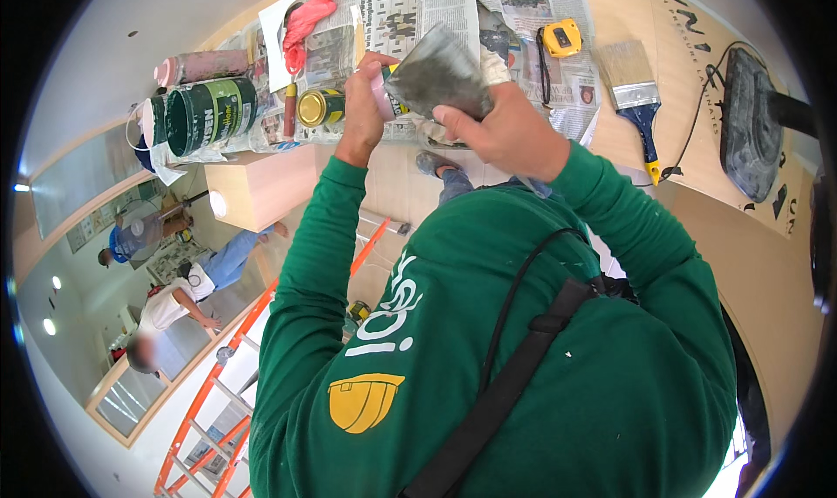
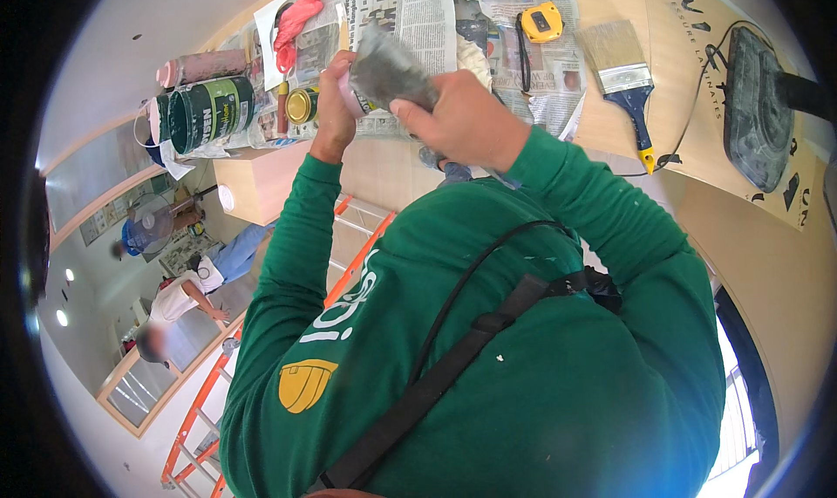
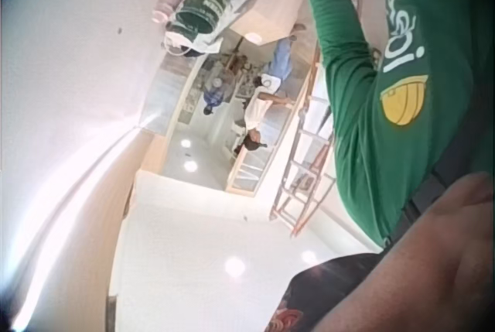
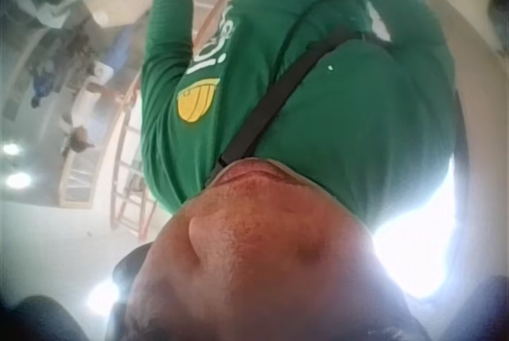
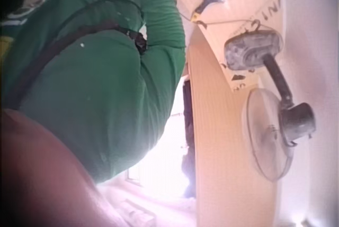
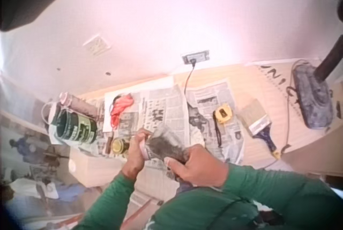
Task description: The person scrapes a red paste from a small container into a larger bucket of white paint using a putty knife. They then use a wooden stick to stir the mixture, blending the red paste into the white base. The person is standing at a workbench covered with newspapers and various painting supplies.
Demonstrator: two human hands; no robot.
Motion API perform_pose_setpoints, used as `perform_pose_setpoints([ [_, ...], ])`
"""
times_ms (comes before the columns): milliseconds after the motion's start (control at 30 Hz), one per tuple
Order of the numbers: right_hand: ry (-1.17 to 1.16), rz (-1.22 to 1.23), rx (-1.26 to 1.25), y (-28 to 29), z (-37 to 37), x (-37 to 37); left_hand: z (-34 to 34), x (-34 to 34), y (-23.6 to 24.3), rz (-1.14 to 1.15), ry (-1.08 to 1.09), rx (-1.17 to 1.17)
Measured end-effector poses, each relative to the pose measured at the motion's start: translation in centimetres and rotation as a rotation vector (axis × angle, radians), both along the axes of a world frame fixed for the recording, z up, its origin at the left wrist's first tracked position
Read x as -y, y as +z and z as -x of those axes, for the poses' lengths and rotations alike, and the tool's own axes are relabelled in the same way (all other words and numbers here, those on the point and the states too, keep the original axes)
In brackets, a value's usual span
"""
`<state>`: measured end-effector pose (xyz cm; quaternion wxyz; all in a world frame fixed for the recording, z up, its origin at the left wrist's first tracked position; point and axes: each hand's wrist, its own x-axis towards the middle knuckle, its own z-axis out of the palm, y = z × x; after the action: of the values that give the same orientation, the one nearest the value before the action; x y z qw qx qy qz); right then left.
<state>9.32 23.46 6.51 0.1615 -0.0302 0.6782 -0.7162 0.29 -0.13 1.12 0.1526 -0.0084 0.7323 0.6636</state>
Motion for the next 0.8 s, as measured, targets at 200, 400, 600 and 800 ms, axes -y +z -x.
perform_pose_setpoints([
  [200, 0.048, 0.255, 0.314, -1.6, 0.5, -0.7, 0.1, 0.0, -0.5, -0.057, -0.05, 0.04],
  [400, 0.195, 0.518, 0.505, -5.2, 1.7, -2.3, 0.0, -0.1, -0.4, 0.018, -0.175, -0.054],
  [600, 0.113, 0.337, 0.301, -3.3, 1.7, -1.2, 0.6, 0.2, -0.4, -0.005, -0.103, -0.069],
  [800, 0.005, -0.125, -0.224, -4.2, 0.6, 0.0, 0.8, -0.1, -0.7, 0.102, -0.027, -0.094],
])
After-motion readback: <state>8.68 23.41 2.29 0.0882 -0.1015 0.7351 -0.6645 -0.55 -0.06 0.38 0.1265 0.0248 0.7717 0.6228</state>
